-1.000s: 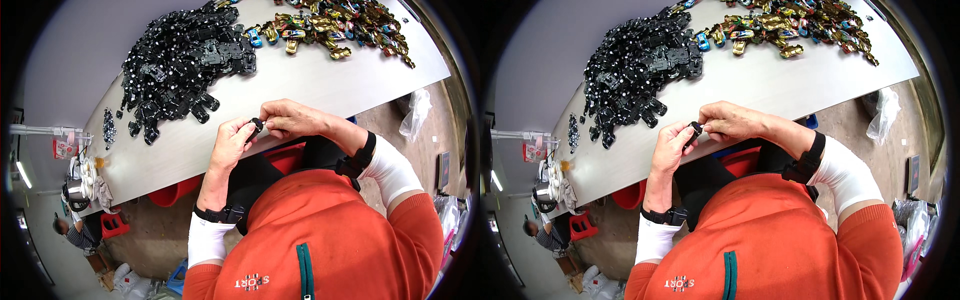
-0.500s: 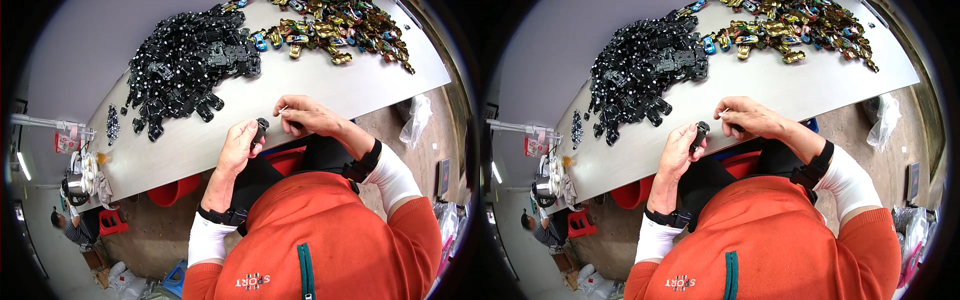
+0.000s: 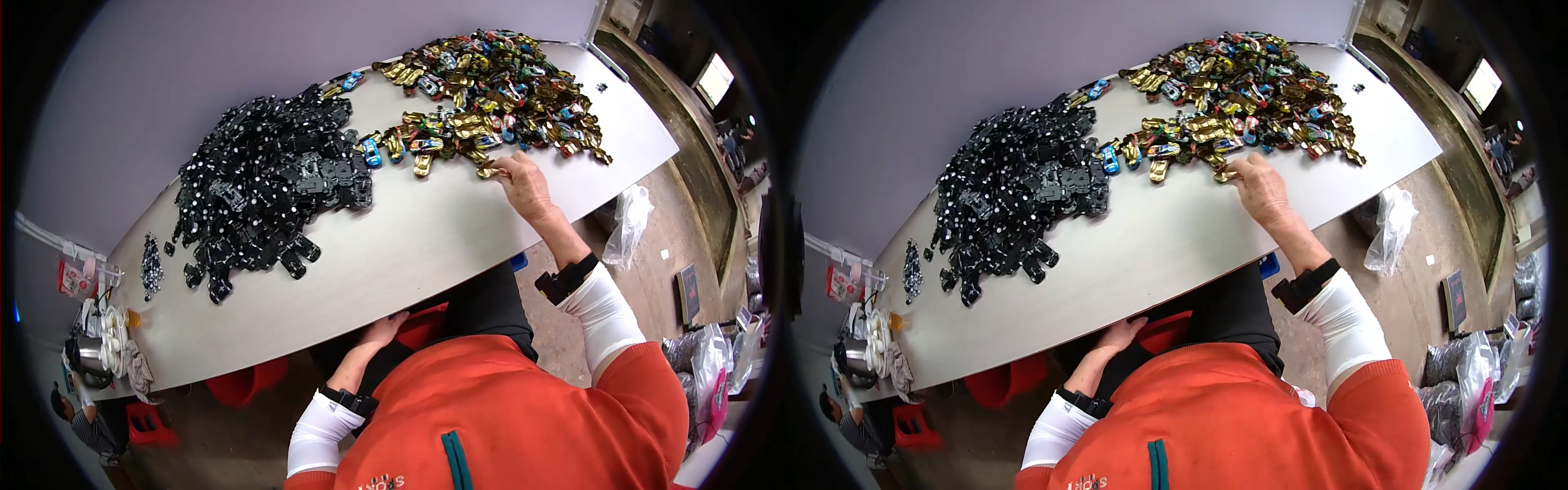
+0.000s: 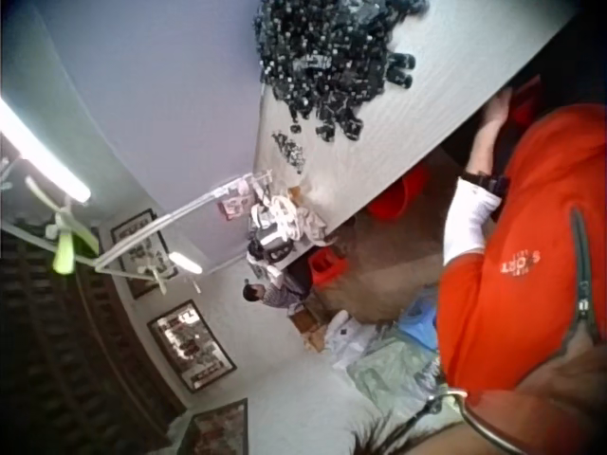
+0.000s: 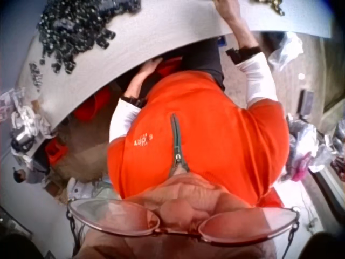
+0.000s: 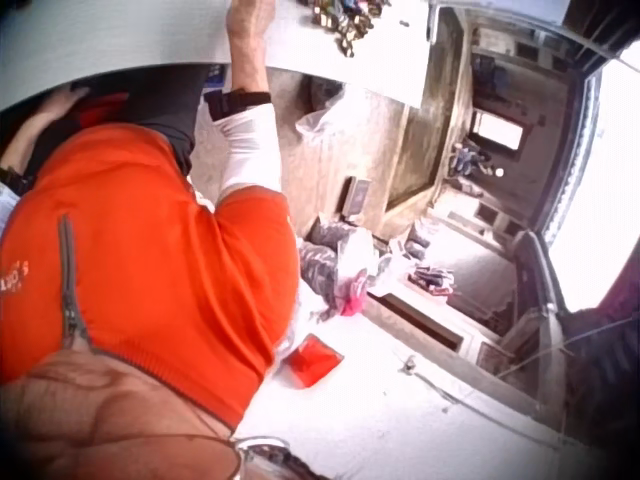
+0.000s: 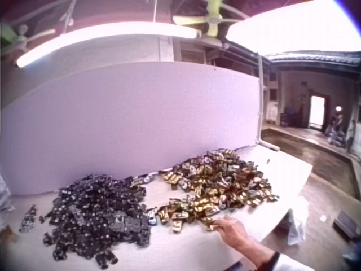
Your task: The person assembles small toy cars by hand at a table. They pick up a black car chassis and a colored car body, then press the two parts together to form a complete toy car. The person repeats this process with multiple units, placing the finished cars into a pile on the table.
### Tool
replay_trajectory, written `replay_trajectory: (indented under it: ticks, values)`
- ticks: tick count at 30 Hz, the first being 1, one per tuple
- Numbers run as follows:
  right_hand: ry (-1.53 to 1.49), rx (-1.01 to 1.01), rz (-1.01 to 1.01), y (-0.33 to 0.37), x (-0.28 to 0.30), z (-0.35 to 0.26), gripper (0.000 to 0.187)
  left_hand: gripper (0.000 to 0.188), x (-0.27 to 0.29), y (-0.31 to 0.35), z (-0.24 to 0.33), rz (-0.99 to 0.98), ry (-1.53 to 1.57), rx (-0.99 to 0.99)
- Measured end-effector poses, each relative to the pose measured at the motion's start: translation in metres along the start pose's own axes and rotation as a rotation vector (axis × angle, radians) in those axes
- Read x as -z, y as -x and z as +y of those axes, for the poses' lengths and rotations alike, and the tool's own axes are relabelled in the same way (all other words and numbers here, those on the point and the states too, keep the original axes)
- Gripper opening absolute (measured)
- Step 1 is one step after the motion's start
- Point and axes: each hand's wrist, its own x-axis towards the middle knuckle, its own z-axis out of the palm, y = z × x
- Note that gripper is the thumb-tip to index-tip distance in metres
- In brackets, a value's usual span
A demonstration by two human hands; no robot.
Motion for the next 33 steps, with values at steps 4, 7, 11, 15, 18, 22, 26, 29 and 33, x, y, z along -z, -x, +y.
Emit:
replay_trajectory:
  ticks: [4, 7, 11, 15, 18, 22, 26, 29, 33]
  values:
    - [0.187, -0.012, -0.146, -0.015, -0.008, 0.026, 0.011, 0.046, 0.041, 0.067, 0.062, -0.284, -0.241, -0.275]
    - [0.1, 0.114, -0.153, -0.021, -0.002, 0.01, 0.009, 0.031, 0.083, 0.103, 0.108, -0.375, 0.109, -0.266]
    - [-0.355, 0.029, -0.351, -0.026, -0.012, -0.024, 0.01, 0.02, 0.144, 0.09, 0.105, 0.403, 0.038, -0.35]
    - [-0.432, 0.003, -0.622, -0.036, -0.021, -0.051, 0.012, 0.025, 0.189, 0.046, 0.078, 1.069, -0.129, -0.167]
    - [-0.327, 0.154, -0.467, -0.039, -0.034, -0.035, 0.014, 0.035, 0.186, 0.026, 0.079, 1.108, -0.27, -0.172]
    - [-0.286, 0.113, -0.376, -0.038, -0.03, -0.047, 0.02, 0.033, 0.182, 0.021, 0.065, 1.015, 0.193, -0.203]
    - [-0.187, 0.18, -0.392, -0.031, -0.023, -0.064, 0.029, 0.019, 0.184, 0.04, 0.071, 0.778, 0.949, -0.307]
    - [-0.135, 0.171, -0.443, -0.032, -0.025, -0.063, 0.032, 0.015, 0.177, 0.042, 0.078, 0.626, 1.184, -0.356]
    - [-0.416, 0.082, -0.474, -0.029, -0.022, -0.088, 0.032, 0.014, 0.161, 0.037, 0.091, 0.518, 1.267, -0.378]
